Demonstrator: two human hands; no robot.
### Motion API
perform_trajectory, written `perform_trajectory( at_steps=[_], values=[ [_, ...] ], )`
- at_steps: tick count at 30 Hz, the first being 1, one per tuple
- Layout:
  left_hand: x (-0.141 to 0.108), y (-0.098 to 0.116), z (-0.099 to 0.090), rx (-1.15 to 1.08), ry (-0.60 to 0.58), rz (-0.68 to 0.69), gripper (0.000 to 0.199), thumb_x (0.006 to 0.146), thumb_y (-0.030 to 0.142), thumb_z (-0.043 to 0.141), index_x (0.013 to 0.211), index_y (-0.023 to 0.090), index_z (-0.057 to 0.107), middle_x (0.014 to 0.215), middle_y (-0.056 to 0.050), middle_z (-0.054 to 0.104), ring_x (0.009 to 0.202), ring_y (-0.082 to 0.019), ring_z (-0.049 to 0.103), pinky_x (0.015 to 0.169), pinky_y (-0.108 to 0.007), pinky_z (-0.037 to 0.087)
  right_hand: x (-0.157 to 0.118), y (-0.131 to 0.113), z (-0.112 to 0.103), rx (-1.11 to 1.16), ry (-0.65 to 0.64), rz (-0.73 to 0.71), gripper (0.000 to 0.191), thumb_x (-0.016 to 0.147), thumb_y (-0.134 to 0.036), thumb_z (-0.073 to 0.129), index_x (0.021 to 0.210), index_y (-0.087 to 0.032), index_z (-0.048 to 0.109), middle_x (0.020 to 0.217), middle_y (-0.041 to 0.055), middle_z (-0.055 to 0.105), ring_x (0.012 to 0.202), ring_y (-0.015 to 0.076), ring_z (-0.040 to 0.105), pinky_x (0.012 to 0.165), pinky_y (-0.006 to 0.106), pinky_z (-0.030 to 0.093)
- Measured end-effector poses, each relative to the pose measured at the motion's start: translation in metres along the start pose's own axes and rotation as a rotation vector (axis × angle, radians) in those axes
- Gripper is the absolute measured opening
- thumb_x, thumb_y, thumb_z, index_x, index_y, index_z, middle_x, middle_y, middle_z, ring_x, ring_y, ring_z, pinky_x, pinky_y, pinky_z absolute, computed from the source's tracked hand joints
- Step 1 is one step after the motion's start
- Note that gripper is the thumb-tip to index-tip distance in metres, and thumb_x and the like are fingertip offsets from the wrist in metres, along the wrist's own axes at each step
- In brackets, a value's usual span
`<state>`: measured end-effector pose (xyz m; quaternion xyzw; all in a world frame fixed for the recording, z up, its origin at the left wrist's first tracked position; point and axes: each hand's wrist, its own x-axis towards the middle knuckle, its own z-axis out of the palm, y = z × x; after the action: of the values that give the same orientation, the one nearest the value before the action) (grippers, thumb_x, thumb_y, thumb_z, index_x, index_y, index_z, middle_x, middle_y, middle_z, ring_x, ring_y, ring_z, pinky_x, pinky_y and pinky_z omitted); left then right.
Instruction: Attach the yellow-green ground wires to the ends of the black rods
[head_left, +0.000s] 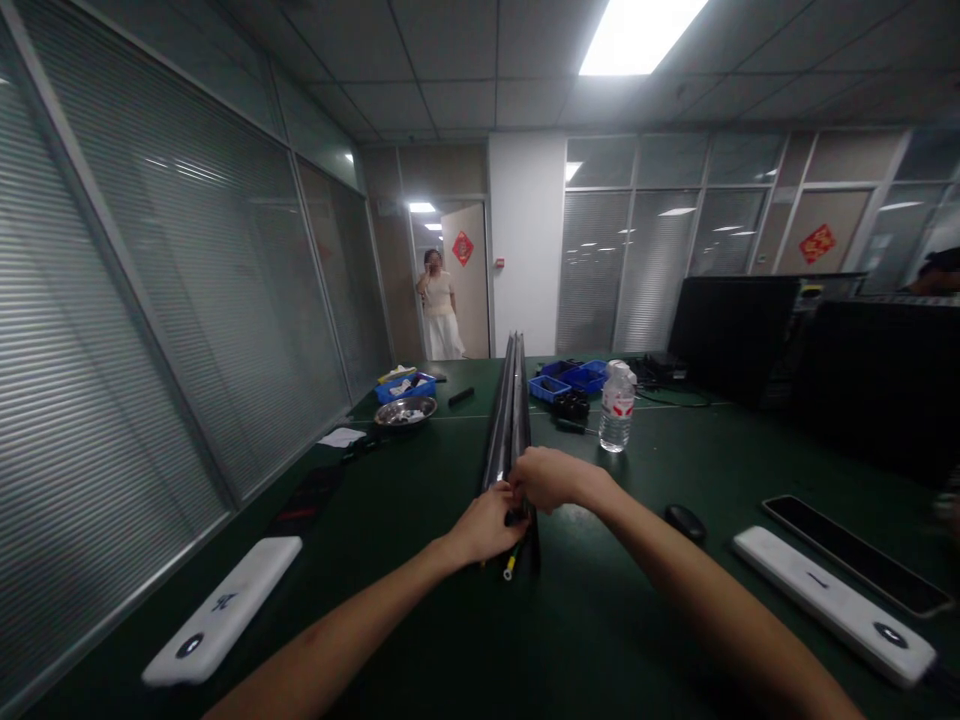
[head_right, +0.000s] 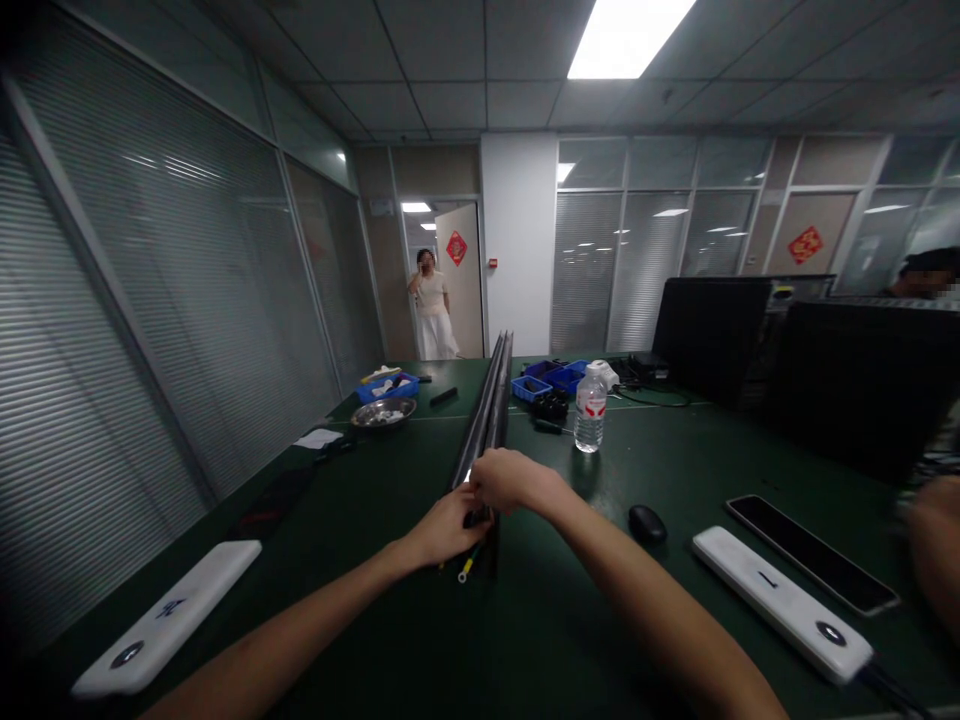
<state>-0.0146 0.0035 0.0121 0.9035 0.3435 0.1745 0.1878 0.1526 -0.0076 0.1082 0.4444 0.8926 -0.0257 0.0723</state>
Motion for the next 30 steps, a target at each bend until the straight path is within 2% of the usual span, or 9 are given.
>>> perform_trajectory(
  at_steps=[5,9,12,15,17,21,25,30],
  values=[
    [0.0,0.002,-0.003,-0.021,-0.012,0.031,0.016,0.088,0.028,0.057,0.095,0.022,0.07,0.11,-0.005,0.069,0.12,-0.024,0.054,0.099,-0.033,0.047,0.002,0.0,0.003,0.263,-0.148,0.094,0.028,0.093,-0.021,0.05,0.093,-0.005,0.073,0.076,0.0133,0.076,0.055,0.0158,0.071,0.05,0.018,0.049],
    [0.0,-0.001,-0.001,-0.013,-0.027,0.02,0.016,0.089,0.029,0.057,0.096,0.022,0.07,0.112,-0.005,0.068,0.122,-0.024,0.053,0.098,-0.034,0.046,0.0,0.003,0.003,0.305,-0.17,0.124,0.031,0.094,-0.02,0.045,0.093,-0.005,0.073,0.074,0.0122,0.075,0.051,0.0147,0.069,0.047,0.018,0.048],
    [0.0,-0.002,0.0,-0.01,-0.004,-0.011,0.018,0.09,0.032,0.056,0.096,0.021,0.069,0.115,-0.006,0.066,0.116,-0.024,0.056,0.096,-0.034,0.047,-0.005,0.003,-0.002,0.195,-0.116,0.055,0.026,0.091,-0.017,0.049,0.093,-0.011,0.074,0.072,0.0091,0.075,0.058,0.016,0.071,0.052,0.019,0.048],
    [0.0,-0.002,0.001,-0.036,0.015,-0.052,0.023,0.094,0.037,0.053,0.095,0.02,0.069,0.12,-0.007,0.063,0.11,-0.022,0.059,0.093,-0.034,0.049,-0.009,0.002,-0.006,0.042,0.02,0.014,0.022,0.084,-0.015,0.057,0.097,-0.017,0.076,0.082,0.0094,0.077,0.079,0.0214,0.074,0.059,0.021,0.047],
    [0.0,-0.001,0.0,-0.043,0.002,-0.064,0.023,0.094,0.037,0.053,0.096,0.02,0.069,0.122,-0.007,0.063,0.112,-0.023,0.059,0.093,-0.034,0.049,-0.009,0.001,-0.007,0.02,0.052,0.015,0.024,0.082,-0.015,0.06,0.1,-0.019,0.076,0.088,0.0095,0.077,0.085,0.0226,0.074,0.059,0.021,0.045],
    [0.001,0.0,-0.002,-0.015,-0.038,-0.012,0.019,0.091,0.03,0.057,0.099,0.022,0.071,0.122,-0.005,0.065,0.12,-0.025,0.054,0.099,-0.036,0.047,-0.006,0.0,-0.004,0.073,-0.016,0.05,0.025,0.082,-0.012,0.058,0.098,-0.018,0.075,0.077,0.0069,0.076,0.071,0.0183,0.073,0.054,0.019,0.043],
    [0.003,-0.002,0.0,0.01,-0.021,0.053,0.018,0.089,0.025,0.057,0.099,0.022,0.072,0.115,-0.004,0.068,0.12,-0.024,0.053,0.103,-0.036,0.044,-0.004,0.0,-0.002,0.197,-0.114,0.076,0.028,0.091,-0.018,0.047,0.095,-0.013,0.074,0.07,0.0079,0.074,0.054,0.0154,0.07,0.049,0.018,0.045],
    [0.002,-0.003,0.0,0.015,-0.051,0.045,0.019,0.091,0.025,0.056,0.103,0.024,0.07,0.116,-0.003,0.068,0.123,-0.023,0.051,0.103,-0.036,0.043,-0.002,0.0,-0.001,0.303,-0.184,0.142,0.032,0.092,-0.02,0.043,0.09,-0.007,0.072,0.071,0.011,0.074,0.05,0.0155,0.069,0.045,0.018,0.047]
  ],
)
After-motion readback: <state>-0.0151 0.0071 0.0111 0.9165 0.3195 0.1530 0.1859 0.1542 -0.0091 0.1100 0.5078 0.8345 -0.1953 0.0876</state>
